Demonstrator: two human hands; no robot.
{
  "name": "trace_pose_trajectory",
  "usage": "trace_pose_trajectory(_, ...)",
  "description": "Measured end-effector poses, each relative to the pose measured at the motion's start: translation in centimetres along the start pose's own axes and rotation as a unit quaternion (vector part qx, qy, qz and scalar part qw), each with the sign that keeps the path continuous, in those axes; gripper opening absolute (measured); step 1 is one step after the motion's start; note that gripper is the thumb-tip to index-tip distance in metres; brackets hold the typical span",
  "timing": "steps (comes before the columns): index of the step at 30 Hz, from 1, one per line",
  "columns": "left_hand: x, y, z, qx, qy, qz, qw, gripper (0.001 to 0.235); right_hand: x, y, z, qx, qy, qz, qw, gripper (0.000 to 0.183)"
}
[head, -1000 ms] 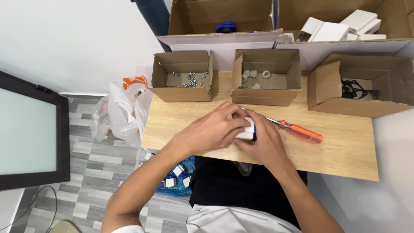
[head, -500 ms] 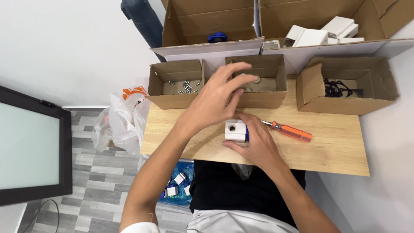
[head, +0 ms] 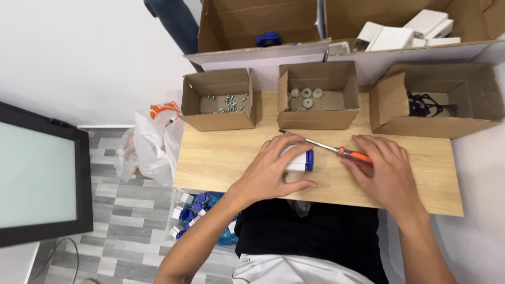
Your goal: Assembling electrical socket components using a screwdriver and manual manipulation of plastic parts.
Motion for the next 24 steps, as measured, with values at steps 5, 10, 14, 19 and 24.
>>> trace_pose_trajectory(5,-3.2,1.3,1.3,-0.01,0.008,-0.022,1.0,0.057,-0.2,0.6,-0.7,0.039,-0.08,-0.029,0.996,0.029)
trace_pose_trajectory(10,-6.1,3.0,-1.6,-0.005,0.051,-0.085,0.995,0.056,-0.8,2.7,-3.7,0.073,-0.168,0.014,0.983,0.019)
trace_pose_trajectory(14,-6.7,3.8,-4.6,0.045,0.088,-0.15,0.984,0.049,0.8,4.4,-3.4,0.053,-0.266,0.076,0.96,0.025)
trace_pose_trajectory(19,-7.3,4.4,-4.5,0.073,0.07,-0.11,0.989,0.05,-0.9,3.7,-3.3,0.014,-0.292,0.087,0.952,0.026)
trace_pose_trajectory(24,-7.5,4.6,-4.5,0.078,0.064,-0.107,0.989,0.047,-2.4,2.6,-3.0,-0.018,-0.284,0.072,0.956,0.021)
Point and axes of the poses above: each hand's wrist, its own y-axis away from the middle knuckle, its own z-axis out of the palm, x = y × z, the point moved 8 cm from there along -y, towards the middle knuckle, and after that the axes turned 3 degrees about z, right-handed, at the moved point
